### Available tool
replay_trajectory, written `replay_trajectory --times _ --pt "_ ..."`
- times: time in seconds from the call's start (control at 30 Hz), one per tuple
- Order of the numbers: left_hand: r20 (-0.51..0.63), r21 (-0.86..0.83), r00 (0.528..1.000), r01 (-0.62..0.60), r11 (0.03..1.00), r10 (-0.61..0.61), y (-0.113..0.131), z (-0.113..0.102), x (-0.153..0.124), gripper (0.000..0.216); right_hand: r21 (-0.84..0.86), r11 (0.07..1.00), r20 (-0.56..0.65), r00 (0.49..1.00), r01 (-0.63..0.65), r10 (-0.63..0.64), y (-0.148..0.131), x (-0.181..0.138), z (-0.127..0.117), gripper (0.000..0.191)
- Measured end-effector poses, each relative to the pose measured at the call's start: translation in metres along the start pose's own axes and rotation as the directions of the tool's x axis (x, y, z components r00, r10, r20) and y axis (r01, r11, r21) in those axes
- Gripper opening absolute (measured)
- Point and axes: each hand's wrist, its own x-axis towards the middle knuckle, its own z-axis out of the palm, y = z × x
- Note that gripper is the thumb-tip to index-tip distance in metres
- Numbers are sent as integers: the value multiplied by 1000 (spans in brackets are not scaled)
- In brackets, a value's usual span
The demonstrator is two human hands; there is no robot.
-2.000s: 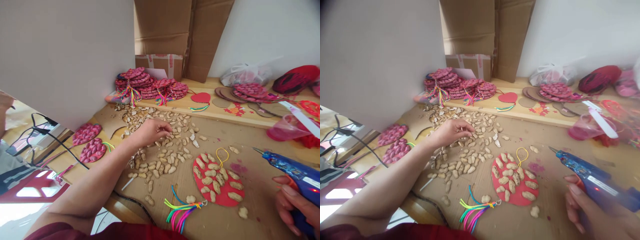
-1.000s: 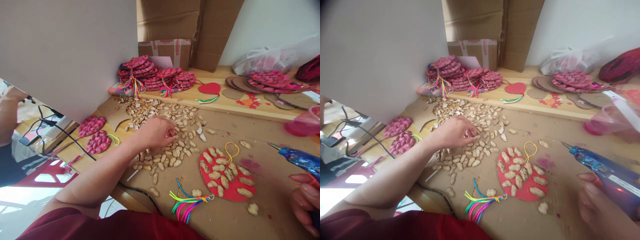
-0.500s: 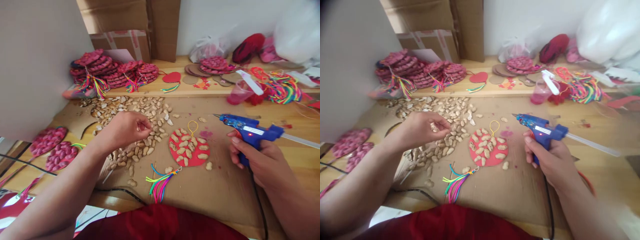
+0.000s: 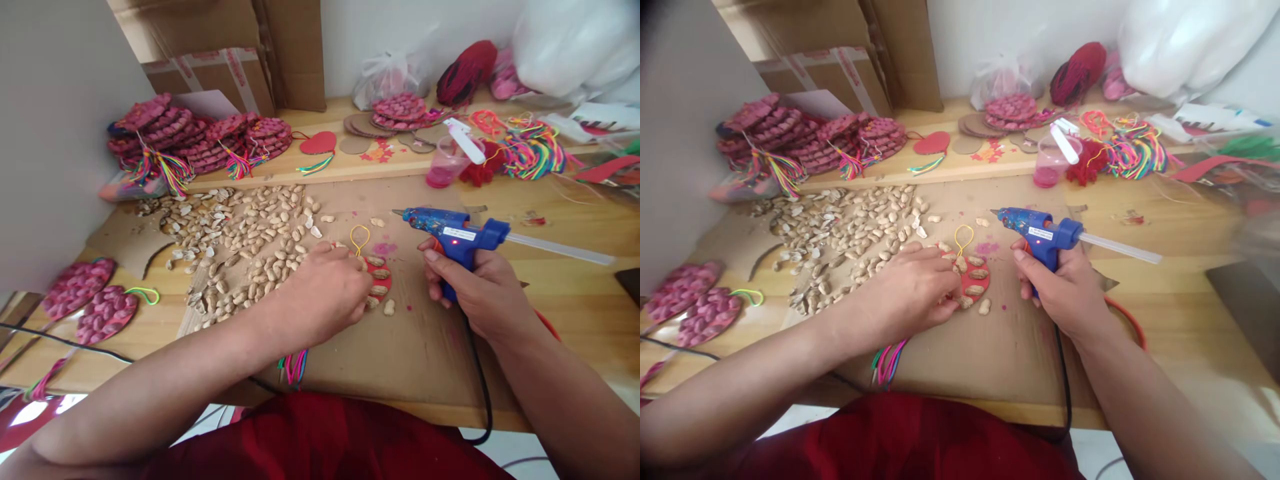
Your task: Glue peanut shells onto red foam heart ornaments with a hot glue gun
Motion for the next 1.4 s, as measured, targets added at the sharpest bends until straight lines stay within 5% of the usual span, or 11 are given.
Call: replay_trajectory --times 0.5,0.83,1.4 --pt "102 -74 993 74 994 -66 -3 -12 -8 10 21 1000 26 1000 18 -18 2 1 -2 31" --pt "14 -291 985 167 942 -170 0 4 -24 6 36 998 25 999 43 -43 4 1 -3 31" --pt "-7 -221 964 258 940 -266 18 13 -15 4 28 999 19 999 26 -26 6 2 -4 30"
